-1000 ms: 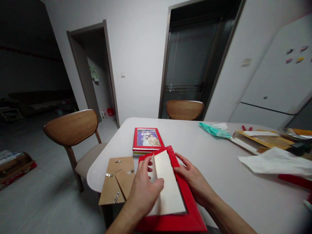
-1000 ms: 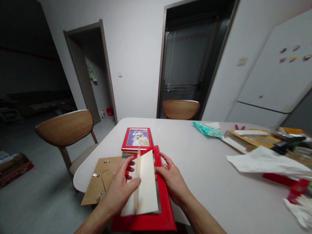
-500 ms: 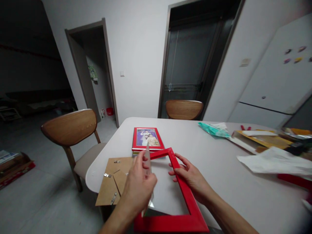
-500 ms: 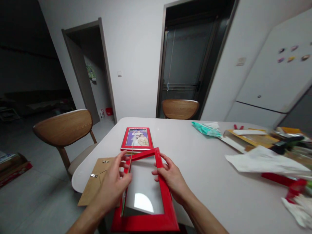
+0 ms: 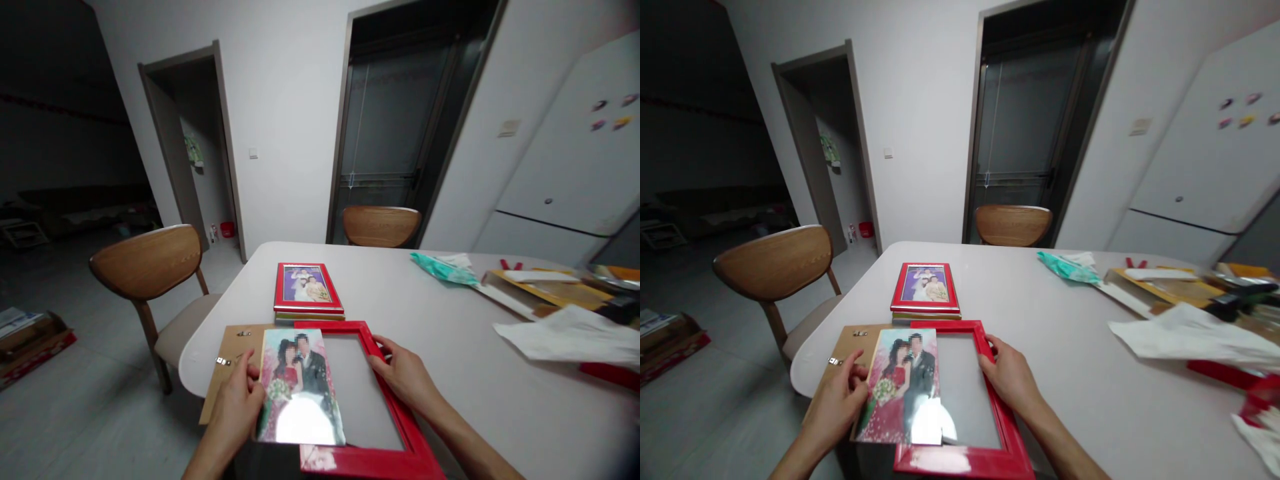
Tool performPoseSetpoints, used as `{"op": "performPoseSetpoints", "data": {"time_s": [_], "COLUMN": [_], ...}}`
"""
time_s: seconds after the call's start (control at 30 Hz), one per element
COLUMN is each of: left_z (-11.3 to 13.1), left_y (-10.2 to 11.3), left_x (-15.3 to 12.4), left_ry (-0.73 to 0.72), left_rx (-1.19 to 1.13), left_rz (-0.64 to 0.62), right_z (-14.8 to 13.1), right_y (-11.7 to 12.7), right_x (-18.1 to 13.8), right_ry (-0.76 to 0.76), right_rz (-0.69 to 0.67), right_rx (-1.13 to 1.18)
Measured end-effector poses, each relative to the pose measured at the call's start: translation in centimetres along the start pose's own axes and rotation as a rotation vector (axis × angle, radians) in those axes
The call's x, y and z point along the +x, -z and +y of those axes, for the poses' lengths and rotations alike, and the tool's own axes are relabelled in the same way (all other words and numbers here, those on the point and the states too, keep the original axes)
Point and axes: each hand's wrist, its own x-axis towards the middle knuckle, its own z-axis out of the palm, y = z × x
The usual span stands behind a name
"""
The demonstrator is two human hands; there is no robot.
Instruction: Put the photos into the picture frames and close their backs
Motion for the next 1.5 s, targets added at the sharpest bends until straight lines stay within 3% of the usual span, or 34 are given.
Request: {"op": "performPoseSetpoints", "data": {"time_s": [0.17, 0.27, 0.43, 0.6, 0.7, 0.83, 0.9, 1.03, 1.1, 1.17, 1.23, 1.33, 1.43, 1.5], "left_z": [0.4, 0.5, 1.7, 2.5, 2.9, 3.8, 4.6, 6.3, 7.1, 7.6, 7.7, 6.9, 5.7, 5.1], "left_y": [0.2, -0.2, -1.4, -2.8, -3.3, -3.0, -2.6, -2.8, -3.4, -4.0, -4.4, -4.8, -5.3, -5.4], "left_x": [-0.9, -2.2, -3.9, -4.0, -3.8, -3.4, -3.3, -3.5, -3.8, -4.0, -3.8, -3.1, -2.6, -2.7], "left_ry": [-0.142, -0.28, -0.451, -0.467, -0.5, -0.582, -0.529, -0.214, -0.116, -0.064, -0.025, 0.018, 0.038, 0.008], "left_rx": [0.192, 0.221, 0.245, 0.315, 0.314, 0.128, -0.039, -0.426, -0.596, -0.714, -0.784, -0.872, -0.838, -0.663], "left_rz": [0.015, -0.028, -0.238, -0.317, -0.238, 0.005, 0.105, 0.219, 0.195, 0.156, 0.116, 0.025, -0.069, -0.117], "right_z": [-0.4, -1.9, -5.0, -7.6, -9.5, -11.7, -11.9, -10.3, -9.3, -8.4, -7.4, -5.6, -3.6, -2.7], "right_y": [0.1, -0.3, -2.8, -3.8, -2.8, -0.9, -0.5, -1.6, -2.3, -2.4, -1.7, 0.2, 1.7, 1.8], "right_x": [-0.4, -1.1, -2.2, -2.4, -2.7, -3.4, -3.7, -4.1, -4.2, -4.0, -3.6, -2.4, -1.4, -1.0], "right_ry": [0.129, 0.185, -0.036, -0.19, -0.144, -0.079, -0.081, -0.244, -0.299, -0.254, -0.195, -0.232, -0.3, -0.3], "right_rz": [0.079, 0.089, -0.288, -0.54, -0.516, -0.441, -0.421, -0.38, -0.393, -0.358, -0.269, -0.199, -0.216, -0.235], "right_rx": [-0.126, -0.001, 0.536, 1.014, 1.138, 1.248, 1.253, 1.182, 1.236, 1.293, 1.268, 1.155, 1.077, 1.024]}}
